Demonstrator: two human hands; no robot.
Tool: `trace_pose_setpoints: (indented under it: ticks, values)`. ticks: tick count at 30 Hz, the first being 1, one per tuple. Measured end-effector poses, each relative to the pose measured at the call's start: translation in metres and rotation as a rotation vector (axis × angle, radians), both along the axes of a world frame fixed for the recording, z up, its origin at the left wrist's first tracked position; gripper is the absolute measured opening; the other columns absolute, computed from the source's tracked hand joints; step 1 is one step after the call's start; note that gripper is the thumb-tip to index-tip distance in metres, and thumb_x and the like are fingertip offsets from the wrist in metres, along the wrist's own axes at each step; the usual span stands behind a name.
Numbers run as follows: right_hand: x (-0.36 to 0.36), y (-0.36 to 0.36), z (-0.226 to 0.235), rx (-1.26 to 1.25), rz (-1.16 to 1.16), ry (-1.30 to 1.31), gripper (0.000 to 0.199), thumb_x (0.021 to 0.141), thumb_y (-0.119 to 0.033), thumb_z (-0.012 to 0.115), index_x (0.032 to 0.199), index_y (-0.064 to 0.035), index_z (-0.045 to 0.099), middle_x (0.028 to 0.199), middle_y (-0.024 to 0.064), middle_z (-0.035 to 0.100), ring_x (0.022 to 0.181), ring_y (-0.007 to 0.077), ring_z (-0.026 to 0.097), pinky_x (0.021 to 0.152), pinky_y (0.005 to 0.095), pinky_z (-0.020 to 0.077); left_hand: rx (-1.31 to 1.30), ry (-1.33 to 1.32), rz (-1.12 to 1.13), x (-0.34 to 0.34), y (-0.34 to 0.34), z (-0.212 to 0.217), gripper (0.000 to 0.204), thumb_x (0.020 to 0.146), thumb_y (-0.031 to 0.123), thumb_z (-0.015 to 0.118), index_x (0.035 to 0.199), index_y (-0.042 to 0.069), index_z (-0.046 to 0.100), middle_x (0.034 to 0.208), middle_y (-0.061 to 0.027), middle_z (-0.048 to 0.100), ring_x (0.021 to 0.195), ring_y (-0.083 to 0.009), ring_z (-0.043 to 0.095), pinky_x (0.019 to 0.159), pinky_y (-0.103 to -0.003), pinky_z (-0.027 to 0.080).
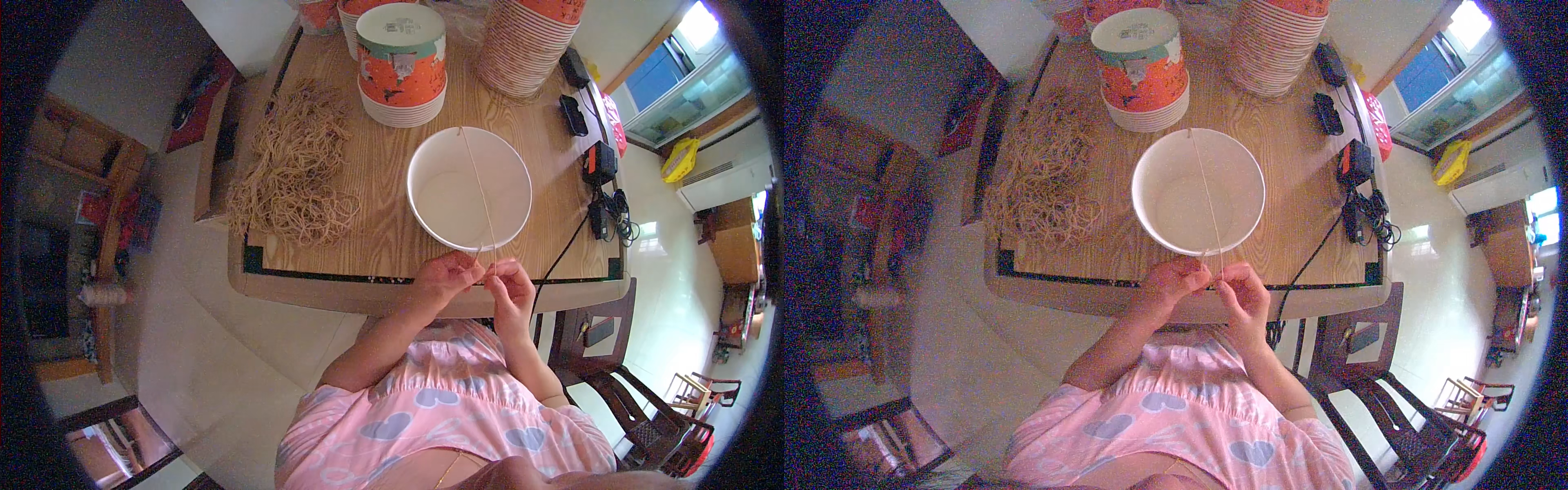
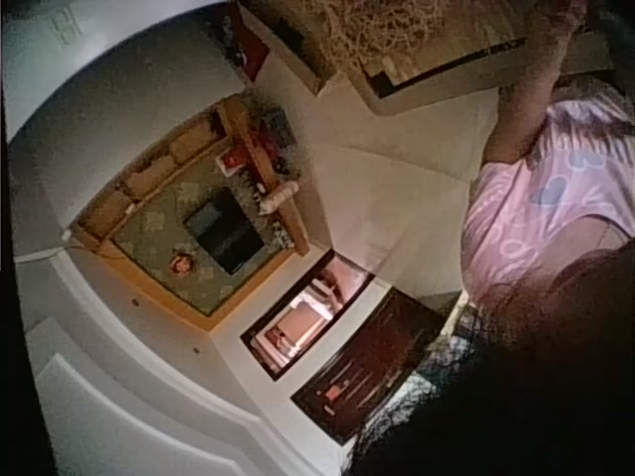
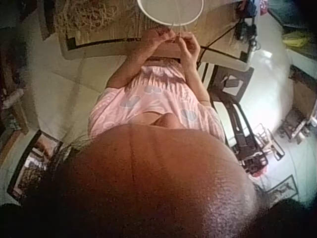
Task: Assembling paper buckets by threading and tying string handles.
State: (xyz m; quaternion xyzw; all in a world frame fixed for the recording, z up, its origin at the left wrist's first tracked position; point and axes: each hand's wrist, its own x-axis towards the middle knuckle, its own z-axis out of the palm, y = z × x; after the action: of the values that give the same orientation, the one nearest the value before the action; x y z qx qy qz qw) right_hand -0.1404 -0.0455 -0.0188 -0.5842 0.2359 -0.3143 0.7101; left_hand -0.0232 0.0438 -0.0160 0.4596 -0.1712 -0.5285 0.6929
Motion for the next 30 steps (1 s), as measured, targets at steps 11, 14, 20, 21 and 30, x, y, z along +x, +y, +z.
trace_pose_setpoints:
  ticks: [11, 14, 20, 21, 30]
  values:
    - [-0.001, 0.002, 0.002, -0.041, -0.014, 0.013, 0.007, 0.079, 0.004, 0.052, 0.082, -0.0013, 0.051, 0.085, 0.0029, 0.048, 0.076, 0.0084, 0.047, 0.066, 0.0191, 0.037, 0.12, -0.256, 0.116, -0.002, -0.001, 0.007, 0.013, 0.084, 0.012, 0.057, 0.091, 0.001, 0.062, 0.083, -0.0021, 0.063, 0.075, -0.0072, 0.057, 0.07, -0.02, 0.046]
    - [-0.001, 0.002, 0.001, -0.081, -0.018, 0.005, 0.005, 0.08, 0.003, 0.052, 0.082, -0.0015, 0.051, 0.084, 0.0031, 0.048, 0.076, 0.009, 0.048, 0.066, 0.0197, 0.0373, 0.118, -0.219, 0.037, 0.0, 0.001, 0.009, 0.015, 0.085, 0.012, 0.056, 0.094, 0.001, 0.062, 0.086, -0.0027, 0.063, 0.076, -0.0065, 0.057, 0.068, -0.019, 0.045]
    - [0.001, 0.002, 0.005, -0.074, -0.044, -0.003, 0.005, 0.079, 0.003, 0.052, 0.08, -0.0017, 0.05, 0.083, 0.0031, 0.048, 0.076, 0.0095, 0.048, 0.066, 0.0203, 0.0373, 0.064, -0.142, 0.017, 0.002, 0.0, 0.01, 0.016, 0.085, 0.013, 0.056, 0.093, 0.001, 0.062, 0.085, -0.0018, 0.063, 0.076, -0.0053, 0.055, 0.064, -0.019, 0.042]
    - [0.0, 0.002, 0.005, -0.091, -0.041, 0.012, 0.005, 0.079, 0.003, 0.053, 0.08, -0.0018, 0.05, 0.084, 0.0032, 0.048, 0.076, 0.0096, 0.047, 0.067, 0.0202, 0.0371, 0.081, -0.18, 0.025, 0.002, 0.001, 0.005, 0.015, 0.084, 0.013, 0.057, 0.091, 0.001, 0.062, 0.084, -0.0017, 0.063, 0.076, -0.0056, 0.055, 0.064, -0.019, 0.042]
    - [0.0, 0.004, 0.002, -0.09, -0.029, -0.006, 0.008, 0.078, 0.005, 0.054, 0.079, -0.002, 0.05, 0.084, 0.003, 0.048, 0.077, 0.0093, 0.047, 0.069, 0.0202, 0.0364, 0.032, -0.115, 0.129, -0.003, -0.002, -0.002, 0.014, 0.084, 0.015, 0.057, 0.089, 0.002, 0.061, 0.077, -0.0013, 0.06, 0.07, -0.0062, 0.053, 0.064, -0.02, 0.043]
